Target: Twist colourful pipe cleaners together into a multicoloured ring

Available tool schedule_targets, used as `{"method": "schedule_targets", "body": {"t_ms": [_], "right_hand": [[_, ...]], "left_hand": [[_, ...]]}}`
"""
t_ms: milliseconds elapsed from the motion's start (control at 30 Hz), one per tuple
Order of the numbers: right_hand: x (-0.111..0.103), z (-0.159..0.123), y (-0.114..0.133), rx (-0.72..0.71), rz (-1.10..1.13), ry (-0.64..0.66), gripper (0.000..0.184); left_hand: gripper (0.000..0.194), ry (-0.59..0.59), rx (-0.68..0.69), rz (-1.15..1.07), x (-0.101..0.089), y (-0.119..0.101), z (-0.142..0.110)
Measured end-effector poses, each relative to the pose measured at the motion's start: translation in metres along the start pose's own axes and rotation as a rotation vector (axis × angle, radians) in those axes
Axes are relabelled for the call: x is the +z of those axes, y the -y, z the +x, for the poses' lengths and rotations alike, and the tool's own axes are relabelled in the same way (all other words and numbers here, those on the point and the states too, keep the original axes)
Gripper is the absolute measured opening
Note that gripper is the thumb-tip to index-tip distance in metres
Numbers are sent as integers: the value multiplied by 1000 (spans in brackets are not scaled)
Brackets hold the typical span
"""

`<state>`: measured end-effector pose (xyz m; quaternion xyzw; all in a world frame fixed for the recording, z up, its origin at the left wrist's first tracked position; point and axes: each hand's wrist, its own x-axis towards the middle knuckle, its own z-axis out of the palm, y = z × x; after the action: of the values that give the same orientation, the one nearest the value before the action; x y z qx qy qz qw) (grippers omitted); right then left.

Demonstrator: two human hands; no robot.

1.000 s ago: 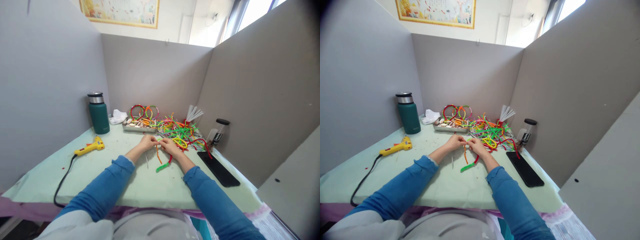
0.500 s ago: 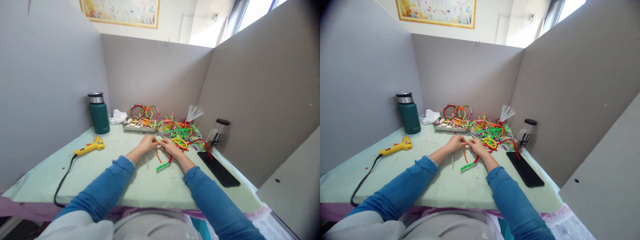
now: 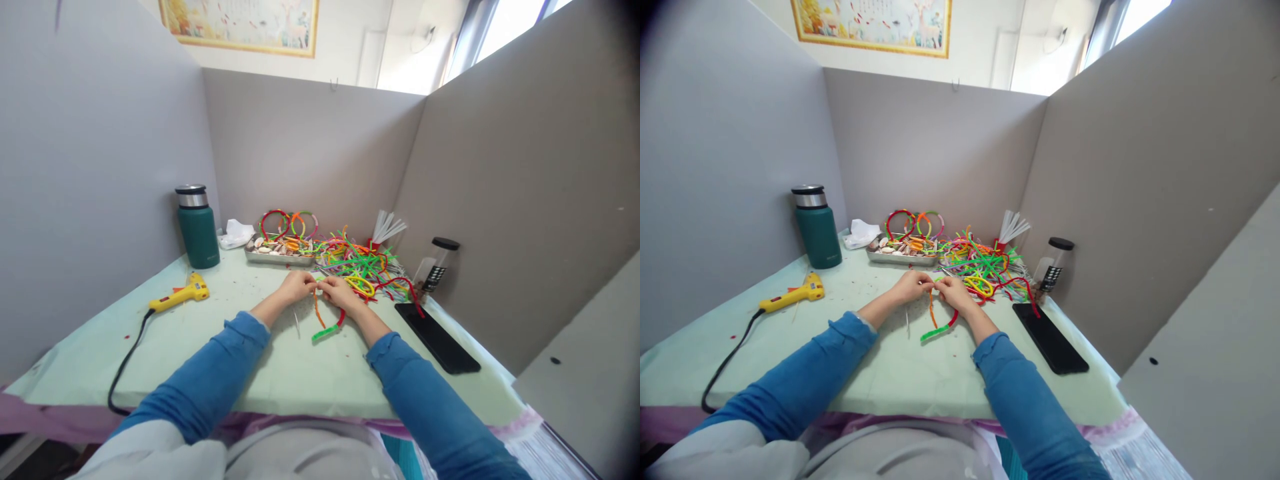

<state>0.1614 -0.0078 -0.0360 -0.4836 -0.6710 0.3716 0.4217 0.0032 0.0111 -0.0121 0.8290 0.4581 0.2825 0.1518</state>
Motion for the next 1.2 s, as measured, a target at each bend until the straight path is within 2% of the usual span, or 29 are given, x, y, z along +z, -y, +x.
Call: {"method": "schedule_targets", "body": {"t_ms": [267, 667, 900, 1200], "right_hand": [[-1, -2, 3, 4, 2, 11, 29], [0, -1, 3, 6, 0, 10, 30], [0, 1, 1, -18, -31, 8, 35], [0, -1, 6, -5, -28, 11, 36]], "left_hand": [[26, 16, -32, -13, -2, -1, -1], [23, -26, 6, 259, -1, -7, -5], [23, -21, 40, 258, 0, -6, -5], [24, -26, -4, 345, -1, -12, -7]]}}
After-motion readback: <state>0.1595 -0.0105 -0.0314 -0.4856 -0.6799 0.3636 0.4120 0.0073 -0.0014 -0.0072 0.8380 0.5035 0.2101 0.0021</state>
